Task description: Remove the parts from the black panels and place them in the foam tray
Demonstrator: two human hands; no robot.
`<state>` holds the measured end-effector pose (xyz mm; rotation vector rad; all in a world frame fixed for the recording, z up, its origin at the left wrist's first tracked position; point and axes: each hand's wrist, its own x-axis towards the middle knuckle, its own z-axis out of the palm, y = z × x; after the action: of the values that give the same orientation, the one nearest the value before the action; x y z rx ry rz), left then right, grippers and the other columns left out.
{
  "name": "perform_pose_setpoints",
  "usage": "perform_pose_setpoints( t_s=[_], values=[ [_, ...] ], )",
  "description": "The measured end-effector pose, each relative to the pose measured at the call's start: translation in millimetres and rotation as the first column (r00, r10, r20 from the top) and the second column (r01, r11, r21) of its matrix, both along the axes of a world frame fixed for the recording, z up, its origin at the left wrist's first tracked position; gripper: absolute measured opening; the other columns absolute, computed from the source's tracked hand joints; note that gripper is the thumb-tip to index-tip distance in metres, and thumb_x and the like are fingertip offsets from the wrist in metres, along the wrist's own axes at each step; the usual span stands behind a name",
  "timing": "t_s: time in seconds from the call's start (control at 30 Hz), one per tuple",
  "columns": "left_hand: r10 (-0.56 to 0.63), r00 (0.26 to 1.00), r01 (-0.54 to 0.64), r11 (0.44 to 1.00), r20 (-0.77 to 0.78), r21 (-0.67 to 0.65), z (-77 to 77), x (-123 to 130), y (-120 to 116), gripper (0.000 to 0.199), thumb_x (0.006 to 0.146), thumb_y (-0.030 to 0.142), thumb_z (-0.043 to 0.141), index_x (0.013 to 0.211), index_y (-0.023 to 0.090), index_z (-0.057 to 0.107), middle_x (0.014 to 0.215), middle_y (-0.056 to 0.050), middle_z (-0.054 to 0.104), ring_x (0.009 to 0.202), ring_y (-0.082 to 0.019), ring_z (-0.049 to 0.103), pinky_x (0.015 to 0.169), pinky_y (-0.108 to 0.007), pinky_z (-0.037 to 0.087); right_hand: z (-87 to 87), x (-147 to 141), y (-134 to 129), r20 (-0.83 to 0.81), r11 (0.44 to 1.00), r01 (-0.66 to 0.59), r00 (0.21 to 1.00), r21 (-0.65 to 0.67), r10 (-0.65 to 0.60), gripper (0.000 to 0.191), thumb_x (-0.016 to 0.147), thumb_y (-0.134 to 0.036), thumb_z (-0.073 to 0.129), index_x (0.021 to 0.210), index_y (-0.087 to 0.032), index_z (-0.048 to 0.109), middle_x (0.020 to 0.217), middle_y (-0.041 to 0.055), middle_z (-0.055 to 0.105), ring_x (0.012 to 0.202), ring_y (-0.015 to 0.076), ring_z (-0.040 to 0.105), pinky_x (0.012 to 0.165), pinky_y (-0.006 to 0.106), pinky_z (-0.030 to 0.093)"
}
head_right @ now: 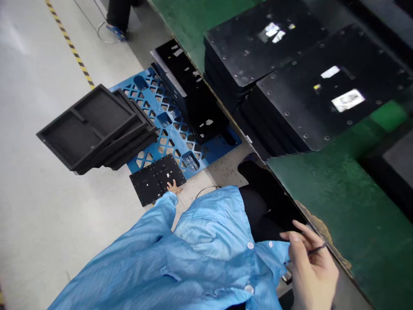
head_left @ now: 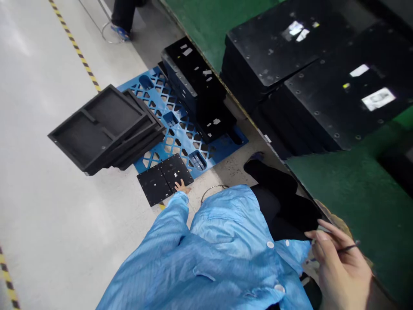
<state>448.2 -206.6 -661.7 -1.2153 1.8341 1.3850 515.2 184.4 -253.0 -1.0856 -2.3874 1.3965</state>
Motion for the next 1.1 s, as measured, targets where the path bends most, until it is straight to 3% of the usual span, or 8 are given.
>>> perform_pose_setpoints(
  t_s=[0.2, 0.37, 0.47, 0.6, 0.7, 0.77, 0.83, 1.1],
  values=[
    [-0.293, 0.956, 0.280, 0.933, -0.026, -0.225, 22.6, 3, 29, 0.069, 0.103, 0.044, 0.073, 0.164, 0.020, 0.050, 0.179, -0.018, 0.036, 0.165, -0.042, 0.035, 0.134, -0.071, 0.029, 1.9, -1, 36, -0.111, 1.000, -0.015, 0.994, -0.014, 0.013, 0.054, 0.084, -0.056, 0.094, 0.125, -0.023, 0.083, 0.087, 0.0077, 0.077, 0.059, 0.0130, 0.056, 0.048, 0.022, 0.043],
    [-0.519, 0.745, 0.403, 0.850, -0.419, -0.339, 88.2, -14, 94, 0.052, 0.103, 0.029, 0.058, 0.153, 0.013, 0.060, 0.165, -0.020, 0.056, 0.159, -0.034, 0.050, 0.135, -0.055, 0.039, 3.1, 9, 82, -0.118, 0.998, 0.013, 0.993, -0.057, -0.019, 0.061, 0.081, -0.063, 0.093, 0.126, -0.022, 0.082, 0.085, 0.0074, 0.077, 0.059, 0.0159, 0.059, 0.046, 0.024, 0.045],
    [-0.584, 0.450, 0.331, 0.812, -0.676, -0.481, 157.4, -52, 133, 0.045, 0.108, 0.026, 0.050, 0.153, 0.023, 0.059, 0.159, -0.013, 0.063, 0.152, -0.026, 0.058, 0.132, -0.050, 0.045, -2.1, 8, 106, -0.133, 0.996, -0.015, 0.991, -0.084, 0.003, 0.064, 0.083, -0.068, 0.088, 0.126, -0.021, 0.081, 0.081, 0.0069, 0.077, 0.063, 0.0198, 0.065, 0.049, 0.026, 0.049],
    [-0.676, -0.257, -0.176, 0.735, -0.691, -0.654, 297.2, -124, 184, 0.075, 0.100, 0.030, 0.077, 0.167, 0.031, 0.045, 0.161, -0.014, 0.060, 0.148, -0.029, 0.062, 0.123, -0.050, 0.054, -10.8, -2, 118, -0.237, 0.992, -0.105, 0.967, -0.062, 0.088, 0.059, 0.087, -0.071, 0.082, 0.119, -0.022, 0.082, 0.074, 0.0050, 0.075, 0.073, 0.0233, 0.073, 0.067, 0.028, 0.060],
    [-0.814, -0.417, -0.145, 0.499, -0.404, -0.855, 391.6, -173, 222, 0.097, 0.091, 0.058, 0.086, 0.172, 0.029, 0.041, 0.178, -0.019, 0.040, 0.164, -0.043, 0.041, 0.135, -0.070, 0.032, -16.6, -2, 118, -0.304, 0.987, -0.144, 0.946, -0.069, 0.116, 0.056, 0.091, -0.072, 0.078, 0.117, -0.022, 0.081, 0.074, 0.0045, 0.076, 0.073, 0.0212, 0.074, 0.074, 0.027, 0.061],
    [-0.863, -0.435, -0.051, 0.309, -0.257, -0.950, 424.7, -192, 244, 0.100, 0.092, 0.060, 0.084, 0.174, 0.024, 0.039, 0.180, -0.018, 0.038, 0.167, -0.043, 0.037, 0.138, -0.068, 0.027, -20.9, 6, 120, -0.337, 0.987, -0.137, 0.936, -0.089, 0.100, 0.055, 0.093, -0.071, 0.075, 0.120, -0.023, 0.080, 0.076, 0.0043, 0.076, 0.074, 0.0205, 0.074, 0.075, 0.026, 0.061],
    [-0.879, -0.430, -0.023, 0.240, -0.207, -0.970, 432.4, -199, 259, 0.090, 0.097, 0.049, 0.079, 0.174, 0.023, 0.040, 0.178, -0.015, 0.043, 0.165, -0.037, 0.041, 0.137, -0.059, 0.033, -26.7, 19, 124, -0.369, 0.988, -0.098, 0.928, -0.118, 0.048, 0.054, 0.095, -0.070, 0.075, 0.121, -0.023, 0.079, 0.076, 0.0040, 0.076, 0.074, 0.0205, 0.074, 0.076, 0.026, 0.062],
    [-0.837, -0.500, -0.259, 0.392, -0.225, -0.883, 401.1, -161, 268, 0.074, 0.105, 0.016, 0.063, 0.174, 0.032, 0.041, 0.156, -0.009, 0.069, 0.144, -0.031, 0.067, 0.113, -0.047, 0.053, -47.9, 38, 128, -0.435, 0.942, -0.024, 0.891, -0.335, -0.132, 0.055, 0.094, -0.070, 0.077, 0.120, -0.022, 0.080, 0.074, 0.0044, 0.074, 0.076, 0.0247, 0.072, 0.077, 0.034, 0.061]
  ],
)
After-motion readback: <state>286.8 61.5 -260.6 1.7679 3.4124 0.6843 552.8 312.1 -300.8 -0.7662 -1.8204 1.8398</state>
